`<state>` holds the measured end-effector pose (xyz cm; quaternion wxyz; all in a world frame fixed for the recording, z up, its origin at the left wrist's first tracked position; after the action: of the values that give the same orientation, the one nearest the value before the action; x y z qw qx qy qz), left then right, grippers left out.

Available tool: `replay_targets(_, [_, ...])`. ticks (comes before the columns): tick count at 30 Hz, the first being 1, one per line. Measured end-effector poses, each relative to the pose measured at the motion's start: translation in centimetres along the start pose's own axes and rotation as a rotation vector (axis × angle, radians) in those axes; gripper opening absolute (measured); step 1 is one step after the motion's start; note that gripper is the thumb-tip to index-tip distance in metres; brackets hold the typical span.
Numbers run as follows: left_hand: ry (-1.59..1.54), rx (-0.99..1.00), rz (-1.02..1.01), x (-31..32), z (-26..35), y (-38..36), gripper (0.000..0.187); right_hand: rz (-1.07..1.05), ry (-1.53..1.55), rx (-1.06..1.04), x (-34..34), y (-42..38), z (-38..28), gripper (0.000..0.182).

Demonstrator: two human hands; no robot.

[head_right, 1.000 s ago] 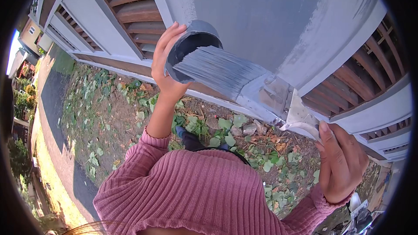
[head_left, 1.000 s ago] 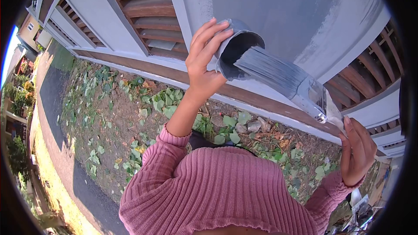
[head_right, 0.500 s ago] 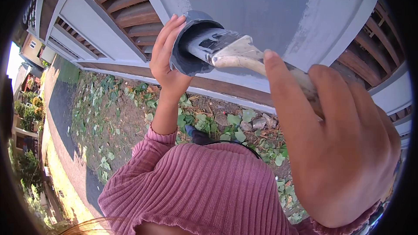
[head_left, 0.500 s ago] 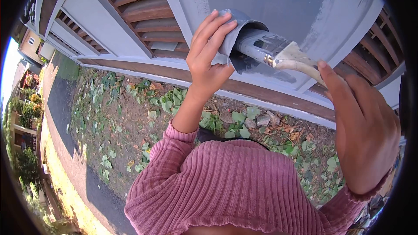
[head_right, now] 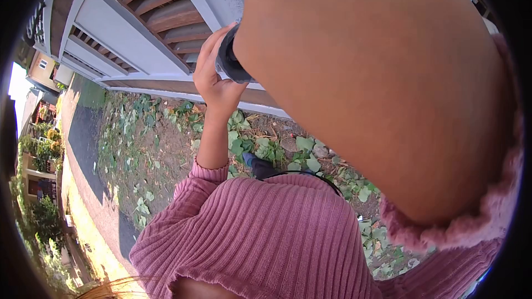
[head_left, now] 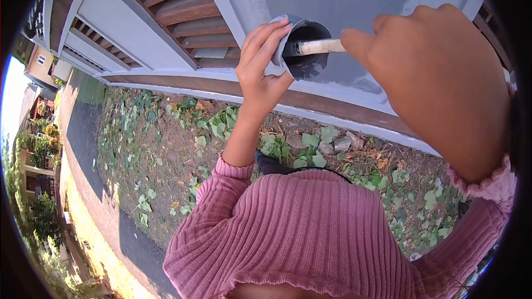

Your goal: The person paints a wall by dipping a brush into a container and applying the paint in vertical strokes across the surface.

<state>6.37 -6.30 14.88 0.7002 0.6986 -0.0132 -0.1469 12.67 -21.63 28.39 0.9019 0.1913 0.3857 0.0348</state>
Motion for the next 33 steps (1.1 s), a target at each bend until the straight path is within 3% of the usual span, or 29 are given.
replay_targets(6, [-0.010, -0.061, 0.002, -0.7, -0.1, -0.5, 0.050, 0.164, 0.476, -0.107, 1.6, 1.7, 2.2, 0.012])
replay_targets(15, [0.058, -0.182, 0.052, -1.2, -0.5, -0.2, 0.052, 0.177, -0.066, 0.207, -2.1, 0.1, -1.5, 0.017])
replay_targets(16, [0.006, -0.050, 0.062, -1.1, -0.6, 0.7, 0.051, 0.191, -0.050, 0.162, -0.3, 0.0, -1.0, 0.017])
replay_targets(19, [0.012, -0.178, 0.013, -0.6, -0.9, -0.7, 0.051, 0.105, 0.012, 0.195, 0.1, 0.3, -1.9, 0.017])
replay_targets(25, [-0.004, -0.104, 0.018, -0.1, -0.5, -0.5, 0.050, 0.028, 0.045, 0.015, 1.3, 1.4, -0.7, 0.017])
replay_targets(33, [-0.043, -0.088, -0.018, 0.0, -0.2, -0.9, 0.052, 0.038, 0.063, 0.023, -0.3, 2.2, -1.8, 0.017])
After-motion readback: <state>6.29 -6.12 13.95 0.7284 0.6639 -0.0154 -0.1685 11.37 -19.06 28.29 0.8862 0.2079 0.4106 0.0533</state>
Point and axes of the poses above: each hand's wrist, its own y-axis towards the middle knuckle, its own x-axis out of the palm, z = x × y, the point moved 4 cm from there along y, towards the middle knuckle, and after that the axes turned 14 degrees about x, right-handed, at the moved point
